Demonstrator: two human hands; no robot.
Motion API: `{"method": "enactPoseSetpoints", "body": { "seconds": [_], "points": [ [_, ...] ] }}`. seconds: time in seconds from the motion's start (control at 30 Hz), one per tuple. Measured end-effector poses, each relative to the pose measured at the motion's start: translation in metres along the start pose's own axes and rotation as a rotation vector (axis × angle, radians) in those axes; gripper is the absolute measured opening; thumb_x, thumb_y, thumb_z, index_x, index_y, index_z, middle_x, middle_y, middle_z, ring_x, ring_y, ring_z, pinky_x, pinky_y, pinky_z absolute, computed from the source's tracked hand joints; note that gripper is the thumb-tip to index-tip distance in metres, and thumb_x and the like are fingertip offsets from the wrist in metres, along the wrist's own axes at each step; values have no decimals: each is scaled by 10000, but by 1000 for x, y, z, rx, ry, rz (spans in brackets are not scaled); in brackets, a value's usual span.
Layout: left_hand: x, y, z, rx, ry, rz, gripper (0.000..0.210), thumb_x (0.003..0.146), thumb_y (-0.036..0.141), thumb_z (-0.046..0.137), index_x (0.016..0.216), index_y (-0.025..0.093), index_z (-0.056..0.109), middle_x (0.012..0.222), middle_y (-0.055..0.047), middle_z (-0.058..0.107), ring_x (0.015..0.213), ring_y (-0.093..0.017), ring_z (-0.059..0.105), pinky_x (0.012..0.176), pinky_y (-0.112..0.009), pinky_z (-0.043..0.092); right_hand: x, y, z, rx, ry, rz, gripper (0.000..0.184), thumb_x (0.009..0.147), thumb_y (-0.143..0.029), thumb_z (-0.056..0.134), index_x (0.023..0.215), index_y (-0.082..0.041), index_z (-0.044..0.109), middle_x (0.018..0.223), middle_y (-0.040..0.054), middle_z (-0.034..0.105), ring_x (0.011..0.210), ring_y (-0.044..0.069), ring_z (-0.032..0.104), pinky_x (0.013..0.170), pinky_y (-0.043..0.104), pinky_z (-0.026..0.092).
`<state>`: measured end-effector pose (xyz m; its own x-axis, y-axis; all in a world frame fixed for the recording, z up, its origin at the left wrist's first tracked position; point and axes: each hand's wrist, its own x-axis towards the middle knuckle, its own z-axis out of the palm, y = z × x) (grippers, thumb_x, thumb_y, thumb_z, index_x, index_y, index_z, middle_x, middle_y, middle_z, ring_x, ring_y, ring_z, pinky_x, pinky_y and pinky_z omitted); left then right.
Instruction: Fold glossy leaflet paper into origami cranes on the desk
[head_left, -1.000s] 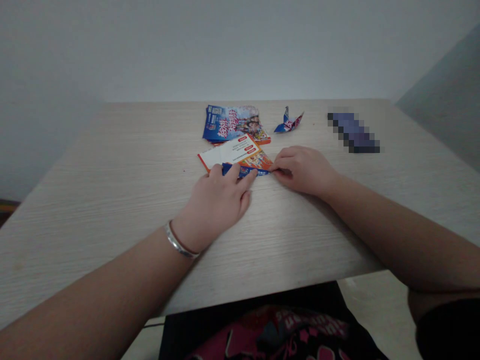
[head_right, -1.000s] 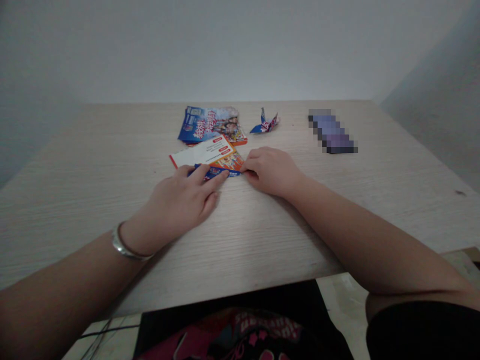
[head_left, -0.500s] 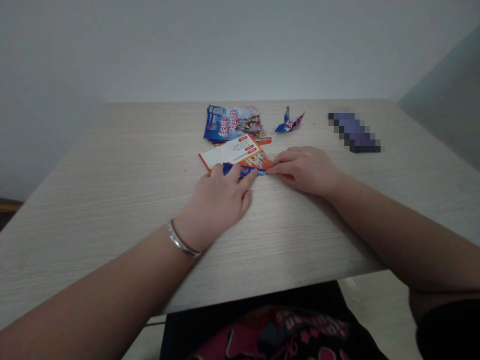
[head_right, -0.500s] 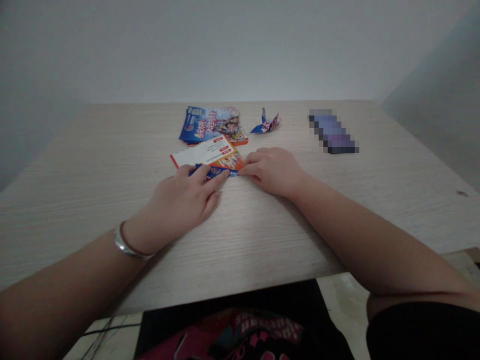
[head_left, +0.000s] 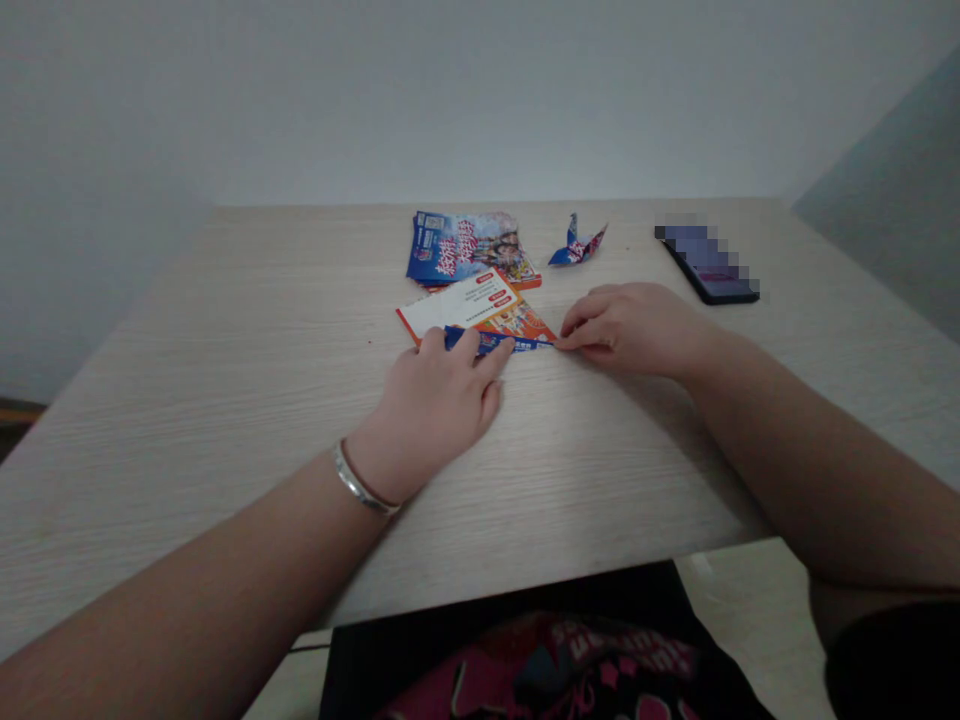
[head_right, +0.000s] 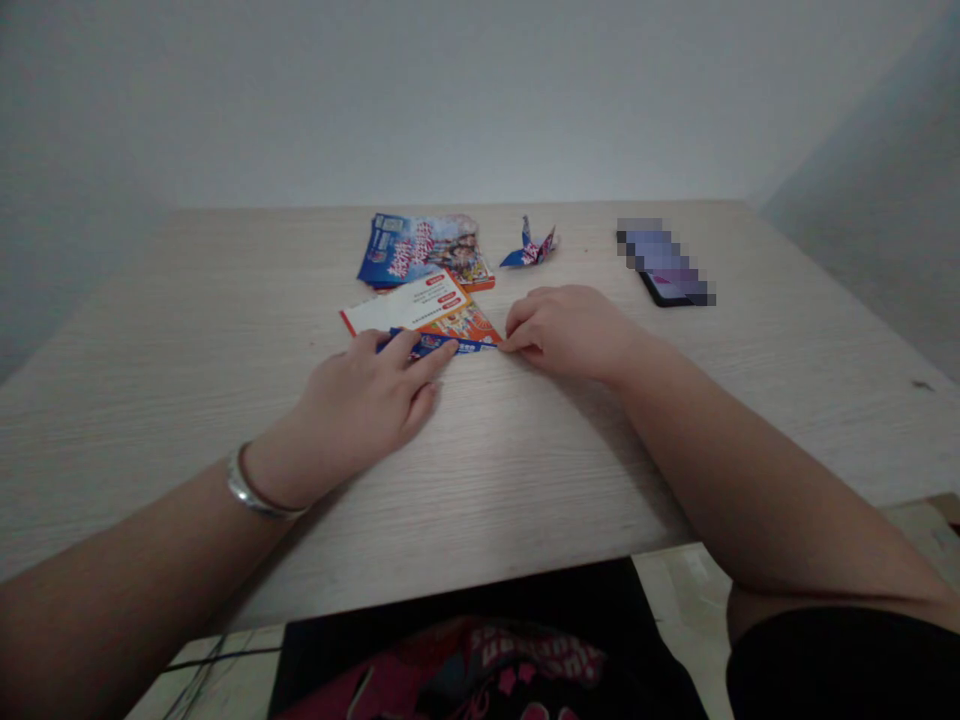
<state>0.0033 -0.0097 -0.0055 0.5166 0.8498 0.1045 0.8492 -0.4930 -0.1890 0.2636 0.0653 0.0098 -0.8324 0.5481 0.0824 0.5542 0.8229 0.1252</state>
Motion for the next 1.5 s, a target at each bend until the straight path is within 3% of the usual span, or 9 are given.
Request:
{"method": "enactPoseSetpoints", "body": {
  "seconds": [0.23, 0.37, 0.43, 0.8, 1.0, 1.23, 1.5],
  "points": [
    [0, 0, -1, 0, 4, 6, 498, 1045, 364, 372, 1510, 261, 519, 1289, -164, 644, 1064, -387, 607, 673, -434, 537, -3, 11, 1, 175, 16, 94, 242, 851, -183, 623, 934, -259, 837, 1049, 16, 810, 956, 197, 720, 850, 333, 524],
    [0, -1, -2, -7, -7, -2, 502, 1039, 363, 383, 1512, 264, 517, 1282, -168, 647, 1060, -379, 605, 677, -429, 533, 2, 5, 6, 289, 194, 184, 319, 872, -149, 554, 1029, -219, 822, 1050, 47, 810, 984, 207, 720, 930, 368, 536],
    [0, -1, -2, -9, -9, -2, 501, 1037, 358, 386, 1511, 264, 519, 1285, -169, 646, 1053, -374, 605, 685, -430, 532, 5, -4, 8, 288, 222, 154, 315, 895, -163, 558, 1071, -213, 815, 1080, 64, 806, 1009, 221, 714, 944, 388, 533],
    [-1, -1, -1, 1, 14, 17, 542, 1039, 350, 384, 1579, 323, 424, 1288, -158, 645, 1017, -366, 611, 701, -429, 507, 8, -18, 4, 144, 68, 81, 286, 858, -163, 607, 1039, -227, 819, 1100, 59, 801, 1002, 223, 712, 880, 357, 526],
    [0, -1, -5, 0, 26, 30, 511, 1029, 342, 407, 1533, 328, 491, 1229, -164, 653, 1014, -362, 620, 712, -436, 499, 10, -28, -5, 26, -10, 115, 271, 884, -179, 568, 1012, -228, 802, 1081, 50, 792, 940, 216, 702, 770, 336, 479],
    [1, 0, -6, 24, -1, 21, 503, 1035, 342, 394, 1527, 349, 495, 1234, -159, 646, 987, -366, 628, 665, -418, 503, 12, -36, -9, -46, -35, 114, 318, 945, -259, 547, 1184, -246, 757, 981, 56, 760, 846, 205, 656, 661, 321, 352],
    [2, 0, -15, 9, -68, 17, 491, 1055, 377, 374, 1527, 329, 501, 1293, -154, 651, 1063, -378, 630, 722, -437, 535, 13, -34, -8, -77, -50, 66, 268, 946, -283, 566, 1087, -242, 791, 964, 71, 729, 843, 202, 611, 651, 326, 300]
  ]
}}
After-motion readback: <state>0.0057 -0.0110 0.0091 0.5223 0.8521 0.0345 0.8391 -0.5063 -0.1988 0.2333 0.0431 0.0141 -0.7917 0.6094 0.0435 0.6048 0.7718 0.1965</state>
